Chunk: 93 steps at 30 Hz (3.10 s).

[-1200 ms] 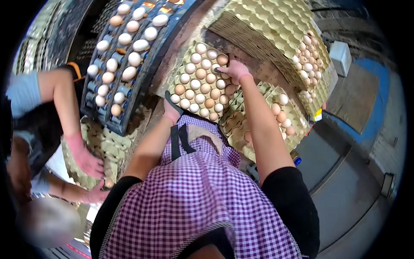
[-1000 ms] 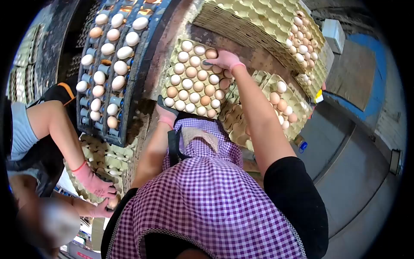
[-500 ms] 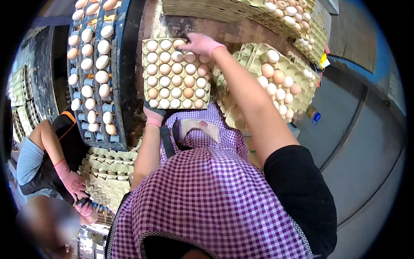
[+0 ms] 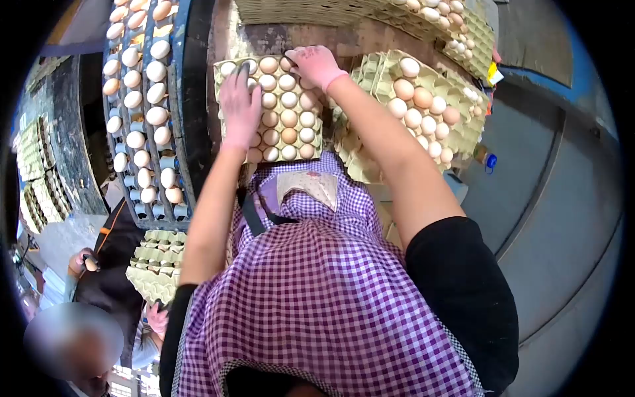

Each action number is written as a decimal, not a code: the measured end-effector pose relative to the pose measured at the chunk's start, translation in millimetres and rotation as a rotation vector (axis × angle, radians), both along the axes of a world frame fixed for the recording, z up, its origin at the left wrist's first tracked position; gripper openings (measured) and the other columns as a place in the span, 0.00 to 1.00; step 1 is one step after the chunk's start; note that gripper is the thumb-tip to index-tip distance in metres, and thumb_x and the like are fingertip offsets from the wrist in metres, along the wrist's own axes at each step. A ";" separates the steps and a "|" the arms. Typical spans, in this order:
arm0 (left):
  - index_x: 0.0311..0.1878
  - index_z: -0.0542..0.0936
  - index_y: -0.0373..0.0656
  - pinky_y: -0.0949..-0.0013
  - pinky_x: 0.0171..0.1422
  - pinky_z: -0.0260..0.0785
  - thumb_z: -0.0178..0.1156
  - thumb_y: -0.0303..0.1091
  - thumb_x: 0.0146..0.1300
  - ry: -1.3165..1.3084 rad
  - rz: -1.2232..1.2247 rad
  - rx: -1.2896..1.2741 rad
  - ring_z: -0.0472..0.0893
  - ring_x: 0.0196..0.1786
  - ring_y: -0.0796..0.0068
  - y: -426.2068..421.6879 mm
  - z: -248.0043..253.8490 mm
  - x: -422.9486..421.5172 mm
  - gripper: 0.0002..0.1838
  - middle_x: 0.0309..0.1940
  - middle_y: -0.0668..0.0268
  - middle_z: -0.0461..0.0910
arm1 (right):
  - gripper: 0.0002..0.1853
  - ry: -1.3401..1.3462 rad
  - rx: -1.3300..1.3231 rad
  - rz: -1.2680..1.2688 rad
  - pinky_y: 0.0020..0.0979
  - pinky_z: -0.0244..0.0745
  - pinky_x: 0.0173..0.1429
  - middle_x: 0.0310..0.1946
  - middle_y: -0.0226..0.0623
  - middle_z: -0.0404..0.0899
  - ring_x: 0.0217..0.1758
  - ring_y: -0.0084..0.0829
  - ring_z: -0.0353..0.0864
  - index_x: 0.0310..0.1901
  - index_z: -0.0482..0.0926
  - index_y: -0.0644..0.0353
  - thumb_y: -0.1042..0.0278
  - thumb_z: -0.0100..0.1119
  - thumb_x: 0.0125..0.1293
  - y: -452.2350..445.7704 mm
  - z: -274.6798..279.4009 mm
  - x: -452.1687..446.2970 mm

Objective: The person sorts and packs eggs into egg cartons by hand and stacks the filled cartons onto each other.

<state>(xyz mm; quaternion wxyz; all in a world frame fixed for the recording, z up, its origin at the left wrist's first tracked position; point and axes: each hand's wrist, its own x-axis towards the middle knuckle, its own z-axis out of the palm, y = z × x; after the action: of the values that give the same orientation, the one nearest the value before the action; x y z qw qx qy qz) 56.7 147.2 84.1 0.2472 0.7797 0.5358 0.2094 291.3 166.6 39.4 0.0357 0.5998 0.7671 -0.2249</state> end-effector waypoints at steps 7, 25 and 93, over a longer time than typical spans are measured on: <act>0.67 0.73 0.46 0.57 0.82 0.56 0.58 0.34 0.69 0.295 -0.645 0.099 0.73 0.71 0.59 72.3 -74.6 10.2 0.24 0.66 0.57 0.77 | 0.18 1.752 -0.408 -1.186 0.35 0.80 0.58 0.48 0.41 0.84 0.50 0.37 0.83 0.56 0.79 0.62 0.64 0.62 0.68 -22.3 49.2 19.4; 0.64 0.77 0.53 0.55 0.55 0.77 0.60 0.42 0.67 0.399 -0.298 -0.356 0.82 0.55 0.56 -18.9 2.1 0.8 0.22 0.61 0.64 0.77 | 0.27 1.182 -0.419 -0.660 0.28 0.79 0.39 0.50 0.41 0.84 0.43 0.27 0.85 0.60 0.78 0.63 0.53 0.64 0.65 -68.9 125.5 21.3; 0.71 0.68 0.32 0.50 0.77 0.58 0.57 0.42 0.71 0.229 0.223 -0.482 0.68 0.71 0.43 -157.4 38.4 -53.8 0.32 0.65 0.43 0.72 | 0.21 0.364 0.125 -0.250 0.40 0.76 0.62 0.47 0.40 0.87 0.54 0.41 0.85 0.57 0.82 0.51 0.50 0.61 0.67 -117.2 171.8 -11.8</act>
<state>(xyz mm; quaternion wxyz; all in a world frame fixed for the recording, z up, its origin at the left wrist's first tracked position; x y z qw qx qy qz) 3.0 -10.2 122.5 0.3389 0.6534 0.6768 0.0124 279.5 49.4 211.2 -0.1686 0.6409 0.6928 -0.2843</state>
